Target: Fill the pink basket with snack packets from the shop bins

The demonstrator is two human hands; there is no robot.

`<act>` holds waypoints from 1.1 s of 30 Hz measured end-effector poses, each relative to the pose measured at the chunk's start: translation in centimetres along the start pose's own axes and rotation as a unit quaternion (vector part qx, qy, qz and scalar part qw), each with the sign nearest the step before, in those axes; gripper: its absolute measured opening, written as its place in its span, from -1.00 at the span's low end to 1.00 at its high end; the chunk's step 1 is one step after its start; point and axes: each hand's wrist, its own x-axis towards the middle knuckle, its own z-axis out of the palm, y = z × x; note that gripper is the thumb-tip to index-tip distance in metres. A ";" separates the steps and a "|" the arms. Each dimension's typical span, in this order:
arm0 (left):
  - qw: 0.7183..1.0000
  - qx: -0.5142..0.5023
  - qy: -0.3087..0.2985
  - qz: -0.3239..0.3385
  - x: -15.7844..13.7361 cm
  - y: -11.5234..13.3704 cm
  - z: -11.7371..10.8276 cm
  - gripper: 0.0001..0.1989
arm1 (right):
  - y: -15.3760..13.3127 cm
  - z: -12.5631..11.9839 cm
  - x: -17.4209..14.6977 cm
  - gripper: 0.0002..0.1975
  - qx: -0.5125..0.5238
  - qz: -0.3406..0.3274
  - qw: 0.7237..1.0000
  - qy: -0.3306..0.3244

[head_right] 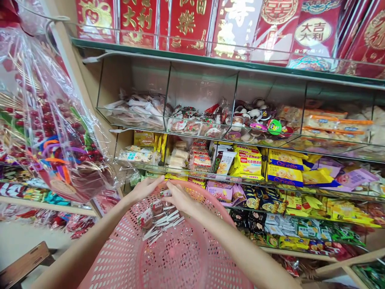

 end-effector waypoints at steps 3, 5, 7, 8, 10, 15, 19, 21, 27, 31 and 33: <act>1.000 -0.004 0.000 0.003 -0.2 0.0 0.0 -0.23 | 0.3 0.4 -0.2 -0.71 -0.060 -0.026 0.998 0.000; 1.000 -0.009 0.001 0.009 -0.4 0.0 0.0 -0.24 | 0.0 0.4 -0.4 -0.69 -0.122 -0.028 0.992 -0.001; 1.000 -0.010 0.005 0.014 -0.5 -0.1 0.0 -0.25 | -0.4 0.3 -0.6 -0.70 -0.193 -0.026 0.981 0.000; 1.000 -0.010 0.007 0.015 -0.5 -0.1 0.0 -0.26 | -0.6 0.2 -0.8 -0.71 -0.225 -0.027 0.974 0.001; 1.000 -0.011 0.007 0.020 -0.6 -0.2 0.1 -0.26 | -0.9 0.1 -0.9 -0.72 -0.272 -0.030 0.962 0.005; 0.999 -0.023 0.008 0.035 -0.5 0.0 0.3 -0.29 | -0.9 0.4 -1.1 -0.76 -0.325 -0.033 0.945 0.006; 1.000 -0.026 0.011 0.015 -0.6 0.2 0.3 -0.28 | -1.6 -0.3 -1.2 -0.73 -0.317 -0.029 0.948 0.021; 0.999 -0.026 0.008 0.019 -0.7 0.2 0.2 -0.28 | -3.0 -2.4 -0.9 -0.67 -0.291 -0.032 0.953 0.073; 0.999 -0.048 0.002 0.010 -1.0 -1.5 0.1 -0.28 | -8.7 -15.4 4.2 -0.65 -0.227 -0.113 0.917 0.309; 0.998 -0.054 -0.005 -0.015 -1.1 -2.9 0.2 -0.28 | -9.7 -22.4 10.4 -0.80 -0.251 0.007 0.901 0.355; 0.998 -0.050 0.000 -0.030 -1.2 -3.1 0.2 -0.28 | -9.3 -23.8 13.4 -0.78 -0.250 0.111 0.907 0.319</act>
